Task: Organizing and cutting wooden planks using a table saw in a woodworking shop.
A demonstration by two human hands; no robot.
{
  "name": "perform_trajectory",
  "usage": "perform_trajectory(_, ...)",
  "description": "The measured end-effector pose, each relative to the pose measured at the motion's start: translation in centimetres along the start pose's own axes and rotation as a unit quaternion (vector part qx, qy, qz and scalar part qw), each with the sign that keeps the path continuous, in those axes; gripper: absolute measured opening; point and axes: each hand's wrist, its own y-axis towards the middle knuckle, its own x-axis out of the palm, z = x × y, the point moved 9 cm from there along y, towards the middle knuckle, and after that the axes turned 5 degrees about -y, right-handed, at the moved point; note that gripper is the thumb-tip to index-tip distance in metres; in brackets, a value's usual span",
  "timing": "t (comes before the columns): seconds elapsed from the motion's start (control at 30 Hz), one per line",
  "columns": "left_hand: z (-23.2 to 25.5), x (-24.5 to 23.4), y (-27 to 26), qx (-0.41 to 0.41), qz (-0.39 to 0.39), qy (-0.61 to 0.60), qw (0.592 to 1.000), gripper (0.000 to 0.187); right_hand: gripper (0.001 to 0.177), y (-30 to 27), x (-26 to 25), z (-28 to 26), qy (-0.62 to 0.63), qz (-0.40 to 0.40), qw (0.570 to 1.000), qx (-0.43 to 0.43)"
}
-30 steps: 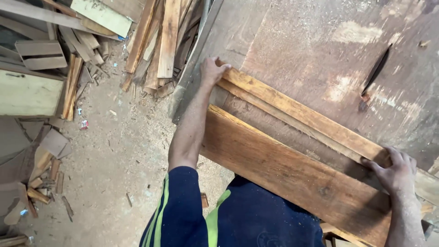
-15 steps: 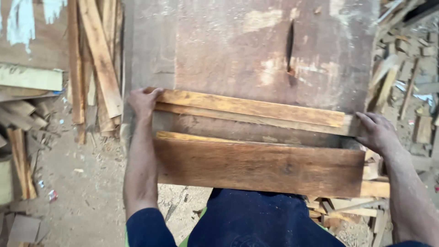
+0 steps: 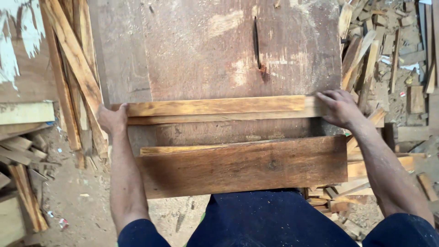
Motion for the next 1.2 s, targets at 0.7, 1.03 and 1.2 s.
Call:
perform_trajectory(0.7,27.2,19.5,-17.8,0.573,-0.163,0.011,0.803,0.104,0.102,11.0,1.3,-6.2,0.111,0.079,0.984,-0.117)
perform_trajectory(1.03,29.6,21.9,-15.1,0.510,-0.222,0.081,0.827,0.117,0.099,13.0,-0.4,-5.6,0.110,0.098,0.984,-0.100)
perform_trajectory(1.2,30.3,21.2,-14.9,0.453,-0.230,0.127,0.852,0.114,0.095,13.1,-0.7,-5.8,0.101,0.103,0.984,-0.101)
